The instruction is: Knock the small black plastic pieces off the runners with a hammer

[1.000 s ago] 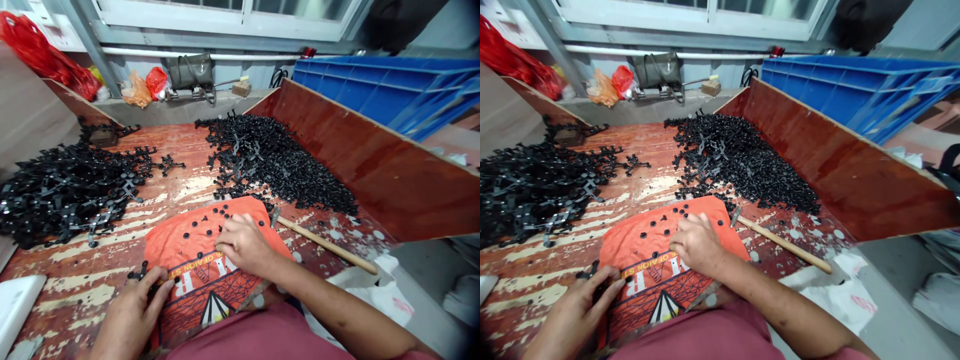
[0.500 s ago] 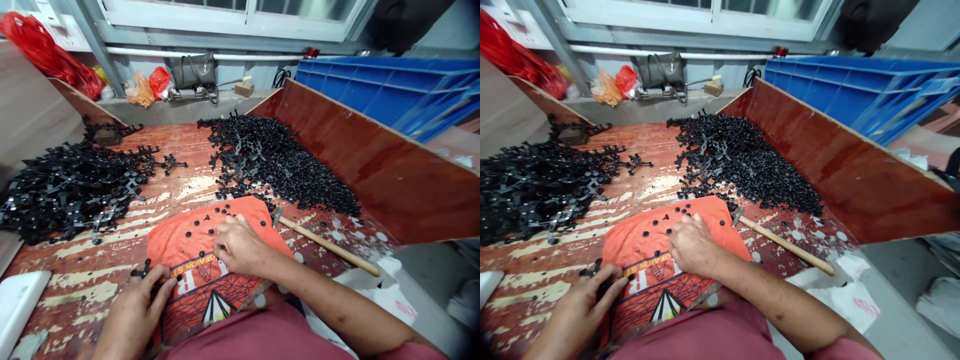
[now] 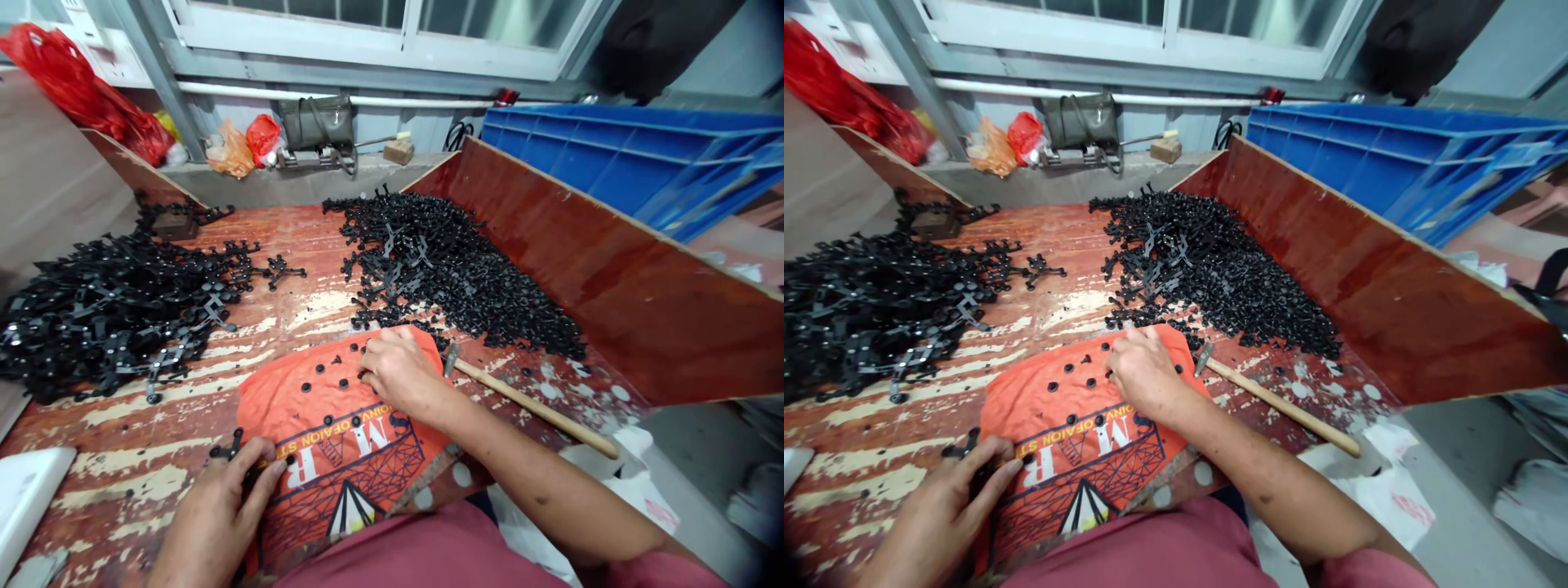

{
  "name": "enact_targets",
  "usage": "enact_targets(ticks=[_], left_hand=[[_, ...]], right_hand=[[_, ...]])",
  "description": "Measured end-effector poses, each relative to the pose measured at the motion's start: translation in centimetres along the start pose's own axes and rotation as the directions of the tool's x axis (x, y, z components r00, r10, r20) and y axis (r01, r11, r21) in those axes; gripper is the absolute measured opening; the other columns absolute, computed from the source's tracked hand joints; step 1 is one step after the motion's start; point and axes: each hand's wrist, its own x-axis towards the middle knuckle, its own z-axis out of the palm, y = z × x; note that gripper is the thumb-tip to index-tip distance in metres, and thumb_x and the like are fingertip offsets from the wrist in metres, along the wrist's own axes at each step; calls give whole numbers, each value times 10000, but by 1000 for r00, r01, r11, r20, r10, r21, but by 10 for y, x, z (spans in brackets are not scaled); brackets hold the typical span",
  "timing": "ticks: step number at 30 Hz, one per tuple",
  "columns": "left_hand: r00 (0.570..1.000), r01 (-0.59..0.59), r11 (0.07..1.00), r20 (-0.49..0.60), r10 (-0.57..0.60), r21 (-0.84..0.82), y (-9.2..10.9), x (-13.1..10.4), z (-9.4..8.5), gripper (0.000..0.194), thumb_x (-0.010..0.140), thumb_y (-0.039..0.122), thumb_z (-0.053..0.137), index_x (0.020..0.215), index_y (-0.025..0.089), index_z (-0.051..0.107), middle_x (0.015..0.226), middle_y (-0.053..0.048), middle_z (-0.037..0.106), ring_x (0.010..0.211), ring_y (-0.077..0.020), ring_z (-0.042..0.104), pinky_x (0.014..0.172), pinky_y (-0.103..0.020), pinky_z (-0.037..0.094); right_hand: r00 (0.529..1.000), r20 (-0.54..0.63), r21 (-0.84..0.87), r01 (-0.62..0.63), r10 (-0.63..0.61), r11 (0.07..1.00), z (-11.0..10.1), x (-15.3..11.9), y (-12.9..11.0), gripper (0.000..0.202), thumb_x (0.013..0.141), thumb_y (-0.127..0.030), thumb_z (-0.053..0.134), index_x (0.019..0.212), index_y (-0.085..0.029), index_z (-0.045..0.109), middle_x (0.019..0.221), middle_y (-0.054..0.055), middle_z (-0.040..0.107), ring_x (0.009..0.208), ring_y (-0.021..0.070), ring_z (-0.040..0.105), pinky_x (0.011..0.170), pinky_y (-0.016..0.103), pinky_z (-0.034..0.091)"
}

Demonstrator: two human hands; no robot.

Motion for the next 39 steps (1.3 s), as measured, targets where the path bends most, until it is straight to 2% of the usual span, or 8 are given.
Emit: enact_targets(ticks=[8,17,20,24,29,33,37,39], left_hand=[[999,-14,1000,-45,14,-16,-4,0,4,294,867,491,468,904,293,682,780,-19,738,735,-222,688,677,-286,500],[1000,-15,1000,-18,14,-26,0,0,2,288,889,487,447,880,289,657,736,-16,706,732,-219,676,683,-283,488],[1000,-18,1000,-11,18,-25,0,0,3,295,898,483,433,875,283,650,739,-18,699,726,-217,670,681,-285,478],[1000,-12,1000,-1,12,-24,0,-1,4,289,907,473,434,893,279,648,765,-20,703,745,-219,669,695,-293,473],[1000,-5,999,-18,4,-49,-1,-1,6,296,899,491,444,929,277,647,818,-30,717,783,-227,677,709,-298,477],[1000,-11,1000,0,11,-24,0,-1,4,292,899,478,432,892,276,643,753,-24,704,746,-225,672,675,-289,475],[1000,-3,1000,19,4,-20,-7,2,6,302,903,479,429,934,285,659,773,-21,720,763,-222,686,695,-288,494],[1000,-8,1000,15,8,-18,-12,3,9,307,904,492,440,954,289,666,796,-21,731,782,-222,694,708,-287,501]], right_hand=[[998,-41,-45,-38,36,998,2,6,-4,147,909,-202,591,863,-219,729,875,64,671,925,251,472,793,398,246],[995,-75,-17,61,-62,998,-4,11,-19,179,921,-154,540,971,-205,705,908,70,662,917,239,460,833,388,261],[999,-21,-6,48,-48,999,1,29,-17,172,933,-169,539,906,-195,708,916,80,680,930,244,472,828,392,267],[997,43,33,59,-61,998,13,53,-13,143,872,-179,638,749,-189,710,761,63,682,826,226,504,800,373,293],[997,40,119,59,-64,991,21,54,-15,103,847,-193,689,774,-235,748,788,7,679,822,186,531,798,334,306],[999,-8,135,32,-31,990,10,47,-2,48,836,-253,733,806,-257,770,927,24,667,966,211,511,830,339,304],[995,-75,118,-59,69,991,-18,37,27,159,941,-197,605,981,-235,755,929,24,698,903,177,548,850,331,306],[992,-86,92,-89,97,992,-28,28,37,162,932,-161,600,931,-217,753,905,28,715,888,183,557,848,337,297]])
